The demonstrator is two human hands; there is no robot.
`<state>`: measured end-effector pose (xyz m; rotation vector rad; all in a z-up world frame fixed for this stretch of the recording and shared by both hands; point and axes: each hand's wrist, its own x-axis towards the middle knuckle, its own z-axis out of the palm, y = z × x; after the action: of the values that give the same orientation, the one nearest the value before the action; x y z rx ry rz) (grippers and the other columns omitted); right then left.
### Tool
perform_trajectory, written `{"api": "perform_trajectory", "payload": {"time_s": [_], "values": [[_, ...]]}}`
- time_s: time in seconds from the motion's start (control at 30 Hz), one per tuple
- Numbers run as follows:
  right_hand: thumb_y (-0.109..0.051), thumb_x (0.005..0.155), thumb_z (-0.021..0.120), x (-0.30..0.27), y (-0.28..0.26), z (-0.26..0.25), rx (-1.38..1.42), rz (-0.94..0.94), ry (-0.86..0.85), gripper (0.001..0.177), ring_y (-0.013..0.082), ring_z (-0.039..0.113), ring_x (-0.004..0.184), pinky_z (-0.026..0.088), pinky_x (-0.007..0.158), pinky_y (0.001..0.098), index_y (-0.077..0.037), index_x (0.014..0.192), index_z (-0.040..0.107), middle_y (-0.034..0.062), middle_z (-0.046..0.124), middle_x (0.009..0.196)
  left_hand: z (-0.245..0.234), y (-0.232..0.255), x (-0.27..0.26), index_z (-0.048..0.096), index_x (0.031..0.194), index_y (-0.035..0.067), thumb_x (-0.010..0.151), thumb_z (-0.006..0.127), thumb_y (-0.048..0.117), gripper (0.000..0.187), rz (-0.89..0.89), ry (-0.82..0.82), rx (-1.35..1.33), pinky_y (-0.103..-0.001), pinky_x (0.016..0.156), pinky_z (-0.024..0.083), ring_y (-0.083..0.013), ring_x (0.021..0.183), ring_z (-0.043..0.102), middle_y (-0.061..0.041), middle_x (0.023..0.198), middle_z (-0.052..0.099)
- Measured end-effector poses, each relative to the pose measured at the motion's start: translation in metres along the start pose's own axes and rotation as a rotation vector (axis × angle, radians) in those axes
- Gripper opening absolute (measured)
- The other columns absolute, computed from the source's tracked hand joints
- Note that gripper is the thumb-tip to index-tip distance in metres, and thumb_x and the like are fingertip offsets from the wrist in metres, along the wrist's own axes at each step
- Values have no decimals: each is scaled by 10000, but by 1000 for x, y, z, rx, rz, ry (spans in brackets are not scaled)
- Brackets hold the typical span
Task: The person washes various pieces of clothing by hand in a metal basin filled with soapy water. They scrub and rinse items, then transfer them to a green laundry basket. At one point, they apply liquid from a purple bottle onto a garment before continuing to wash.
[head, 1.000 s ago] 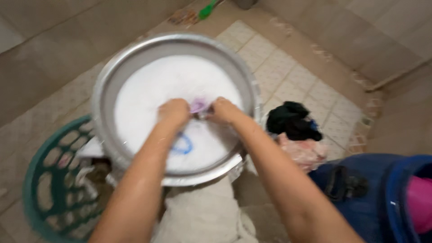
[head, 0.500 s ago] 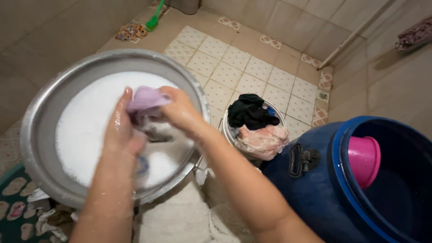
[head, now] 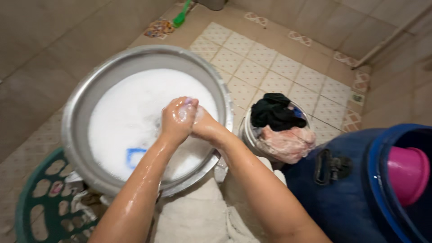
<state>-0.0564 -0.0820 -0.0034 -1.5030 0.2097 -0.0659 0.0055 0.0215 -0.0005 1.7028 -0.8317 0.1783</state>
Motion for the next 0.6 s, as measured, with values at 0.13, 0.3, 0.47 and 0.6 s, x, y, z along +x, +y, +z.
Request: {"api": "perform_trajectory", "payload": {"time_s": [0.13,0.3,0.47,0.6], "values": [[-241,905,707,4,3,21,-517,-102,222,225,350,694,917,539,772,418,-65,1046,705,170,753,961,0,-4,-2,709,904,-6,982,648,257,281,-265,94,5,-369,696,528,-271,677,642,-142,761,689],[-192,756,713,-17,-21,28,-818,21,330,265,413,686,928,518,795,472,-138,1014,740,176,742,936,-12,-28,-4,669,1098,14,1083,630,353,341,-541,-34,-443,-373,736,526,-233,813,603,-132,901,655],[-76,807,735,-25,-17,-51,-628,-286,826,239,286,714,933,549,810,405,-85,1045,711,141,735,989,-37,-22,-1,499,1440,243,960,583,490,547,-451,-321,28,-510,949,458,-298,1236,526,-140,1404,525],[-205,807,844,-56,10,-175,-918,79,1098,445,399,647,1036,514,872,470,-90,1187,644,189,694,1106,-40,-30,-15,326,1586,319,904,640,496,772,-519,-637,775,-652,1075,298,-474,1443,219,-173,1623,202]]}}
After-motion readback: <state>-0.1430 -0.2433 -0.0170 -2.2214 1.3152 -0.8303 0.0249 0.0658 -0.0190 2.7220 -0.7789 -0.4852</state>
